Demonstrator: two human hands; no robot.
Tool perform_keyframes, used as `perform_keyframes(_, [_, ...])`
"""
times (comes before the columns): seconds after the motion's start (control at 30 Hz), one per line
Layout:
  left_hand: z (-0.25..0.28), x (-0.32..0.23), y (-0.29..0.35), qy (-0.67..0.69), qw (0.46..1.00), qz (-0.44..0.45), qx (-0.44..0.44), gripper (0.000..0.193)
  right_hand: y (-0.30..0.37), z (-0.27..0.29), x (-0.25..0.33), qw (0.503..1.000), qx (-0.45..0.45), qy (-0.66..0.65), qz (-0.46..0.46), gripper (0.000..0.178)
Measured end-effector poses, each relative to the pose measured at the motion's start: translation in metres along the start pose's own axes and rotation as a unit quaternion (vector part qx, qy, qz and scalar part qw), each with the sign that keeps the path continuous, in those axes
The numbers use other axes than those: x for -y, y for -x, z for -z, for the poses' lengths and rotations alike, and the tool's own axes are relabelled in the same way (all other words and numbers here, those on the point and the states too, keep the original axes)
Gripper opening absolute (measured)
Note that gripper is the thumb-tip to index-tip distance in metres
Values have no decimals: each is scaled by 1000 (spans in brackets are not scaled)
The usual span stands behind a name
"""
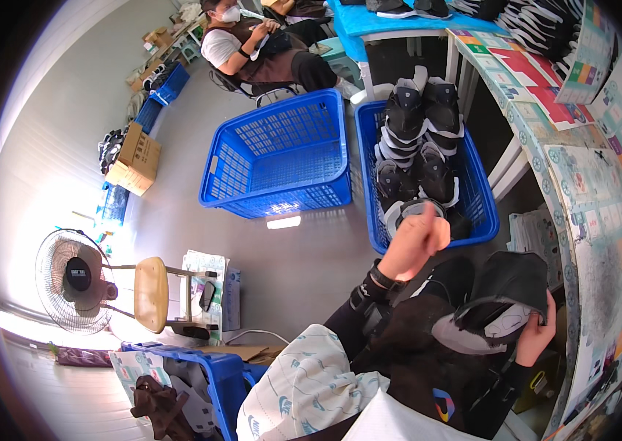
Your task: Apply adhesive to shoe components and assemble them.
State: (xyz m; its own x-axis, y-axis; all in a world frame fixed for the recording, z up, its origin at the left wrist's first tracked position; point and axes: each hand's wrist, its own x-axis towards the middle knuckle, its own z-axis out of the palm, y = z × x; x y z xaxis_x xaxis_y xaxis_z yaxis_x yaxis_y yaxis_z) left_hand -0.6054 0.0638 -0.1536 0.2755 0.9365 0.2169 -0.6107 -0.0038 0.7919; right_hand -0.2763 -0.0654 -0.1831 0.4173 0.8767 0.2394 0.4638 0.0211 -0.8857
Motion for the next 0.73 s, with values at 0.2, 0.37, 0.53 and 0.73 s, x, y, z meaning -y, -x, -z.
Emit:
perform_keyframes(0.2, [-51,16,12,-376,909,-147,102,39,-2,-13,20,998,-54,34,26,40])
perform_keyframes(0.37, [-77,28,19,-474,856,-165,125,44,4,-24,21,994,-23,103,-8,40])
perform_keyframes(0.53, [-76,35,19,-525,833,-117,131,28,22,-20,21,988,73,125,-56,46])
perform_keyframes(0.73, [-74,47,13,-540,807,-108,212,38,30,3,-15,991,85,82,57,44])
